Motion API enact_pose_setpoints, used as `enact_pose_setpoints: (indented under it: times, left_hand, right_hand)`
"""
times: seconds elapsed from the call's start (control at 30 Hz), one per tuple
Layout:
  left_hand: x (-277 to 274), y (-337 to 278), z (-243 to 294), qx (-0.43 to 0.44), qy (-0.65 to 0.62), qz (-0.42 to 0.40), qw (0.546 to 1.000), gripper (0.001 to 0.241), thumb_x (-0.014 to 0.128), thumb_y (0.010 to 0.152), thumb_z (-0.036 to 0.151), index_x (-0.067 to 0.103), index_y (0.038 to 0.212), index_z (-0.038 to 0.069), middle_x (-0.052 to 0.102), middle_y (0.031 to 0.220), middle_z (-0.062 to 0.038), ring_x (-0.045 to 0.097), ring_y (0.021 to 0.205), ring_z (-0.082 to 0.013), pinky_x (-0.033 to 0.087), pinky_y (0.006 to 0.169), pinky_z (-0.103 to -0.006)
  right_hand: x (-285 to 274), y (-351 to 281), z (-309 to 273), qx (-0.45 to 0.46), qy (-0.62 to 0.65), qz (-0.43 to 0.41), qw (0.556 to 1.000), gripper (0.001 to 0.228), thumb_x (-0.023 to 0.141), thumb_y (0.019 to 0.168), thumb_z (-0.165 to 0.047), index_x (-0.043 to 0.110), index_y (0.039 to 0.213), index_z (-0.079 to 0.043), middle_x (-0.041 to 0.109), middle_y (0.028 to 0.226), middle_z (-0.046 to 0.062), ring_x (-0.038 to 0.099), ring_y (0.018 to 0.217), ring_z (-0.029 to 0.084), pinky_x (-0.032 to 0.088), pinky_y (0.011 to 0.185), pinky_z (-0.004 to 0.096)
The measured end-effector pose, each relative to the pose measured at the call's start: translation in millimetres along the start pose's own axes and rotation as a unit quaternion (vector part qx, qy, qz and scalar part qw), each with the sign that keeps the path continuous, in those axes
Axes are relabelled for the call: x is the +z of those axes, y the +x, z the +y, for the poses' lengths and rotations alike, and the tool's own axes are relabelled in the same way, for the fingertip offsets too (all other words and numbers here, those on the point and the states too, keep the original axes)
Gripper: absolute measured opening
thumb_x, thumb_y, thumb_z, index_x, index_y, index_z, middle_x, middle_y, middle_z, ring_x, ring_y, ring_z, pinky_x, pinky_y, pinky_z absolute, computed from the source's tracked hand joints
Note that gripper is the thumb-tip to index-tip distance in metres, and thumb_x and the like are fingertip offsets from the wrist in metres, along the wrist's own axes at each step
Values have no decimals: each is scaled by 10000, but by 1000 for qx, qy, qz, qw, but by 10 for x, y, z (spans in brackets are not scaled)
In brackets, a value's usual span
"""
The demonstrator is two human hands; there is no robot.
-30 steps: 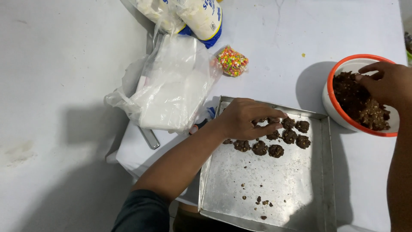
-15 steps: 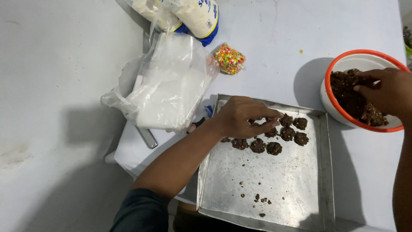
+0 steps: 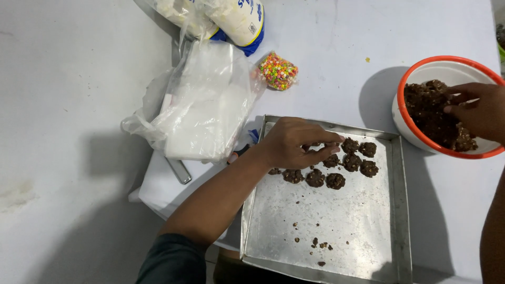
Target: Forming small individual portions of a chocolate and nut mixture and placing them onto a metal baking tray.
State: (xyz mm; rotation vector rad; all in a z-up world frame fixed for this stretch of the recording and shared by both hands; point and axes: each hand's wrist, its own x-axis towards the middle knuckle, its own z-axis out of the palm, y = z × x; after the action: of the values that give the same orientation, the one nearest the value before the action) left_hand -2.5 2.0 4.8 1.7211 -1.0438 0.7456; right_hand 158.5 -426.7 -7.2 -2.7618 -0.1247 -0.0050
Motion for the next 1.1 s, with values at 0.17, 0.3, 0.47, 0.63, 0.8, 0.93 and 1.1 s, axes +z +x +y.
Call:
enact_pose_setpoints:
  times: [0.17,0.3,0.47,0.63,0.8,0.93,1.1]
  left_hand:
    - [-13,26,16,1,-7,-3,1000,132,735,1011,155,720,1139,126,677,735,-4,590,583,-141,520,597,-303]
    - [8,1,15,-2,-9,-2,1000,127,739,1007,150,726,1132,130,702,740,-2,589,573,-126,523,588,-295]
    - [-5,15,0,4,-3,-1,1000,126,741,1005,165,727,1126,131,768,831,-9,686,627,-127,573,612,-296]
    - [2,3,16,-12,-10,-1,1000,121,740,1002,159,726,1120,137,736,803,-6,638,615,-136,551,620,-296]
    - [-7,8,31,-12,-5,-3,1000,128,733,1007,159,729,1132,136,715,767,-2,614,594,-132,539,613,-298]
    - [-1,12,32,-21,-12,2,1000,138,748,1000,155,726,1136,147,769,858,-5,639,608,-115,562,619,-288]
    - [34,-44,1,-67,-23,17,997,198,778,979,200,717,1162,155,796,988,-8,752,764,-101,645,687,-263]
  right_hand:
    - [-10,-36,116,62,36,-6,997,349,720,998,-12,765,1342,-45,751,1138,223,621,492,363,564,511,468]
    - [62,-100,212,-24,52,41,998,309,763,986,6,776,1294,-6,745,1150,227,693,1025,319,538,951,432]
    - [-38,-100,136,-90,-138,41,986,340,786,987,-229,835,1307,-127,817,1014,143,752,962,256,550,915,382]
    - [36,-123,185,-83,-58,45,994,251,827,978,-114,804,1208,-17,786,1045,157,730,960,256,569,934,401]
    - [12,-213,102,-48,155,81,983,260,681,1158,-29,658,1404,55,661,1185,254,636,821,323,516,498,435]
    - [51,-192,10,-65,211,100,970,233,639,1202,-87,652,1424,-20,655,1280,193,634,1118,299,526,801,431]
    - [-189,-570,-1074,-69,351,28,933,223,645,1141,-52,629,1363,-41,668,1202,144,649,913,226,575,740,290]
